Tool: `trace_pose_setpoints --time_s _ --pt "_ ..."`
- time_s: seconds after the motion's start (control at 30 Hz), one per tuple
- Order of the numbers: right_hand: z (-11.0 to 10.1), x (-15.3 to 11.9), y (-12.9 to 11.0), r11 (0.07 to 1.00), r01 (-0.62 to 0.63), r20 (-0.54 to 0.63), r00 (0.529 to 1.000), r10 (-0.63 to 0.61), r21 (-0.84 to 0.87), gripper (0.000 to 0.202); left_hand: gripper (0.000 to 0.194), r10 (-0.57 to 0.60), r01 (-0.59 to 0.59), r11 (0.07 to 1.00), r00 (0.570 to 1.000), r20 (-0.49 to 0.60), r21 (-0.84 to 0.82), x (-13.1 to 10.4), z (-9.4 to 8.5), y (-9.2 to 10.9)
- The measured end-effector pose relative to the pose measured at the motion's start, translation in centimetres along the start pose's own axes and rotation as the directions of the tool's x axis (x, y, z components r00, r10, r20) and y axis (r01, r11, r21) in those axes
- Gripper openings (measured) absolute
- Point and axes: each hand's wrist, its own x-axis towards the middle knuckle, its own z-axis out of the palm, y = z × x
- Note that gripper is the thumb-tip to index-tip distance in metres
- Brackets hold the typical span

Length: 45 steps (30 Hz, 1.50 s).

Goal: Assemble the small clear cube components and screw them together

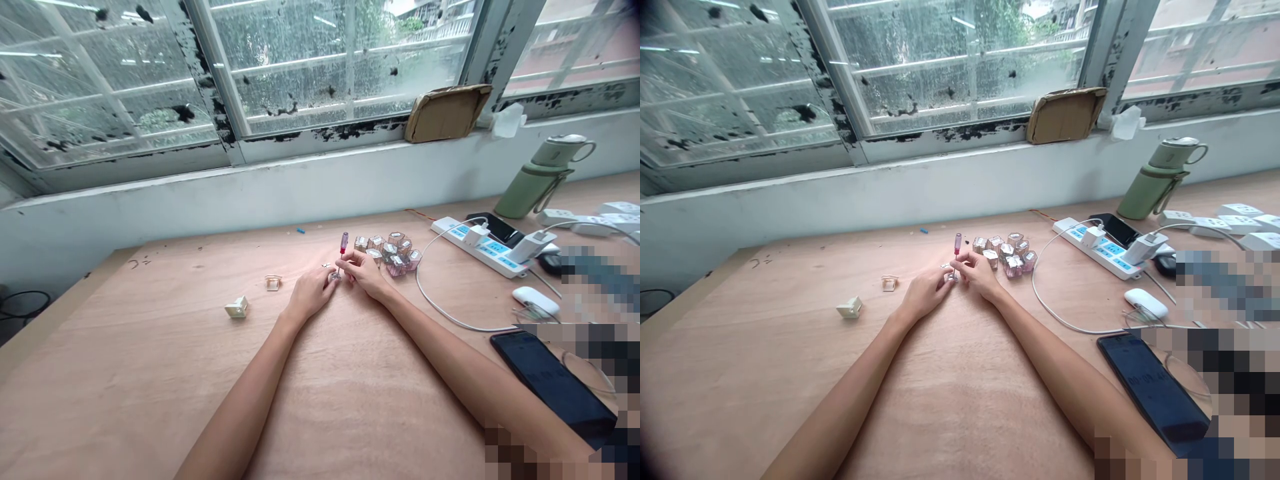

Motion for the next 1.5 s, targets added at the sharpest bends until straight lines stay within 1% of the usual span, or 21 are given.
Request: trace_pose_setpoints --time_s 0.13,0.3,0.47,0.57,0.73,0.93,1.2,1.5 --pt "0.03 0.01 -0.06 1.0 -0.009 0.001 1.0 0.009 -0.008 0.045 0.024 -0.002 0.002 1.0 1.0 -0.002 -0.007 0.02 0.03 -0.01" --pt "-0.09 0.08 0.07 1.0 -0.016 0.026 1.0 0.016 0.015 0.036 0.026 -0.003 0.003 1.0 1.0 0.002 0.0 0.08 0.11 -0.1" --pt "-0.27 0.16 0.26 0.999 -0.03 0.046 0.999 0.029 0.035 0.035 0.029 0.004 -0.004 1.0 1.0 0.001 0.002 0.07 0.18 -0.18" --pt "-0.31 0.19 0.34 0.999 -0.033 0.047 0.998 0.031 0.039 0.036 0.03 0.005 -0.005 1.0 1.0 0.004 0.003 0.06 0.18 -0.17" --pt "-0.28 0.14 0.25 1.0 -0.02 0.037 0.999 0.02 -0.007 0.039 0.027 -0.001 0.001 1.0 1.0 0.003 0.018 0.09 0.12 -0.08" --pt "-0.21 0.08 0.11 1.0 -0.007 0.051 0.999 0.008 -0.024 0.039 0.026 0.021 -0.021 0.999 1.0 -0.006 0.025 0.06 0.19 -0.2" --pt "-0.21 0.14 0.22 0.999 0.007 0.04 0.999 -0.009 0.045 0.041 0.025 0.017 -0.016 0.999 1.0 -0.005 0.033 0.04 0.19 -0.21" --pt "0.01 0.04 -0.12 0.999 0.002 0.023 1.0 -0.003 0.046 0.048 0.024 0.013 -0.013 1.0 1.0 0.002 0.026 0.05 0.09 -0.15"
